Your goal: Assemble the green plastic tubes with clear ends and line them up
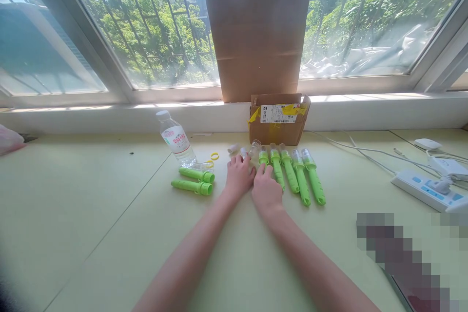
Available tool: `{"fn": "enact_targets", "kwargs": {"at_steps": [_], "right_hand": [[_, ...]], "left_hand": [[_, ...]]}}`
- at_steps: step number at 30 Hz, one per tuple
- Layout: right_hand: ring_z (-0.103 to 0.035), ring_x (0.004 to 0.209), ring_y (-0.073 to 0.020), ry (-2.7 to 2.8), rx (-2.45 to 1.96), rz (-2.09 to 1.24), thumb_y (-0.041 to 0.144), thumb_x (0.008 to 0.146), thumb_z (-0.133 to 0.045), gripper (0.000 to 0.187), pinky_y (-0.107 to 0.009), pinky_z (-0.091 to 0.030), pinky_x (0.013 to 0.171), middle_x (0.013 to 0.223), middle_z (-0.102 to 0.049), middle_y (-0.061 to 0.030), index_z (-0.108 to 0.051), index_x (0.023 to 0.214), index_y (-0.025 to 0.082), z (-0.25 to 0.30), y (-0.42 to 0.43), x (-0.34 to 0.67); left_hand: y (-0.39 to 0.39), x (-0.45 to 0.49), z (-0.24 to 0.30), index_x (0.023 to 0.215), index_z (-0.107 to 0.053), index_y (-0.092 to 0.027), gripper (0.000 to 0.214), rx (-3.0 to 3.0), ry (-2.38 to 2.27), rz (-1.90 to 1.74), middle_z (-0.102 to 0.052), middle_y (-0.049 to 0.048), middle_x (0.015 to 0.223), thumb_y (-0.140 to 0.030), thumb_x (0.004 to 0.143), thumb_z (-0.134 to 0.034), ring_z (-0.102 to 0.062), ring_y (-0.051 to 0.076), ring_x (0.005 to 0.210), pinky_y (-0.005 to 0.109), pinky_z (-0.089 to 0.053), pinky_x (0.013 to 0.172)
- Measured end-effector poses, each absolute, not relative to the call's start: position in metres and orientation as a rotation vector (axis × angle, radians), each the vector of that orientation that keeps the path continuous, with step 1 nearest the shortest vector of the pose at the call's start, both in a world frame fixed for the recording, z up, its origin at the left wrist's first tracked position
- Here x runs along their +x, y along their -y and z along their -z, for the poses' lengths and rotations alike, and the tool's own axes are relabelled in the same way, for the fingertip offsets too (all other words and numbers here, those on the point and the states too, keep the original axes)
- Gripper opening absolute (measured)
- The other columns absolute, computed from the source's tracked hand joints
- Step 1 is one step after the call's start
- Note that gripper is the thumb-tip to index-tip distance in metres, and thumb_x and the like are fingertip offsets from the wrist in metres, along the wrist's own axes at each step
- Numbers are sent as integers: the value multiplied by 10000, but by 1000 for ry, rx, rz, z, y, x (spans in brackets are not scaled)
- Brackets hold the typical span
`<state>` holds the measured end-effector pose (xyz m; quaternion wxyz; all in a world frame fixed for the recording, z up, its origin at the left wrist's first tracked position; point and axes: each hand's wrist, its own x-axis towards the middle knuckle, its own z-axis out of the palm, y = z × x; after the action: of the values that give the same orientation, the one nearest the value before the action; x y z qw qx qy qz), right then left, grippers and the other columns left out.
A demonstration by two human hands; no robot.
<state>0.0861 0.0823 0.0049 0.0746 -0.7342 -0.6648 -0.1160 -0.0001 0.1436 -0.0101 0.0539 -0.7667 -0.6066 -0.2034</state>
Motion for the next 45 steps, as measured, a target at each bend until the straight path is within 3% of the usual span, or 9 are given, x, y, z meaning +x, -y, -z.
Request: {"fn": "enact_targets", "kwargs": {"at_steps": [6, 15, 22, 26, 34, 45], "right_hand": [[-640, 587, -169, 1999, -2188, 457, 208, 939, -308, 344, -254, -433, 467, 1056, -524, -183, -549, 1156, 95, -5, -86, 87], [-617, 592, -173, 2018, -2142, 558, 138, 914, -305, 358, -246, -380, 463, 1026, -550, -161, -568, 1157, 128, -3, -83, 89], [-608, 730, -230, 2135, -1976, 412, 207, 940, -260, 437, -274, -396, 508, 1047, -561, -169, -505, 1299, 163, -11, -65, 90], [-601, 769, -220, 2273, -1802, 323, 215, 946, -251, 464, -276, -402, 540, 1030, -584, -151, -474, 1350, 170, -13, -55, 82], [-606, 750, -186, 2312, -1731, 287, 202, 933, -307, 428, -260, -359, 523, 985, -608, -112, -525, 1300, 178, -14, -53, 77], [-627, 758, -174, 2308, -1758, 195, 145, 901, -353, 391, -257, -411, 556, 1072, -612, -128, -494, 1266, 143, -7, -61, 80]], "left_hand": [[-144, 0, 10, 1083, -562, -158, 295, -2286, 1858, 621, -558, 134, 1049, -304, 843, -473, -486, 280, 1016, 387, -382, 842], [-146, 0, 12, 1026, -541, -148, 225, -2185, 1926, 587, -592, 112, 941, -171, 852, -401, -533, 259, 931, 374, -393, 783], [-143, -1, 7, 1100, -515, -149, 256, -2106, 2018, 611, -610, 108, 916, -219, 876, -413, -555, 264, 922, 381, -402, 785], [-143, -4, 5, 1024, -552, -183, 194, -2113, 2060, 559, -611, 100, 928, -226, 885, -423, -557, 259, 932, 374, -409, 777], [-143, -6, 4, 981, -542, -183, 162, -2068, 2137, 562, -627, 89, 872, -200, 855, -441, -588, 247, 892, 363, -401, 760], [-139, -7, 4, 1079, -499, -155, 231, -2200, 2050, 372, -653, 101, 853, -212, 860, -451, -640, 235, 851, 316, -418, 700]]}}
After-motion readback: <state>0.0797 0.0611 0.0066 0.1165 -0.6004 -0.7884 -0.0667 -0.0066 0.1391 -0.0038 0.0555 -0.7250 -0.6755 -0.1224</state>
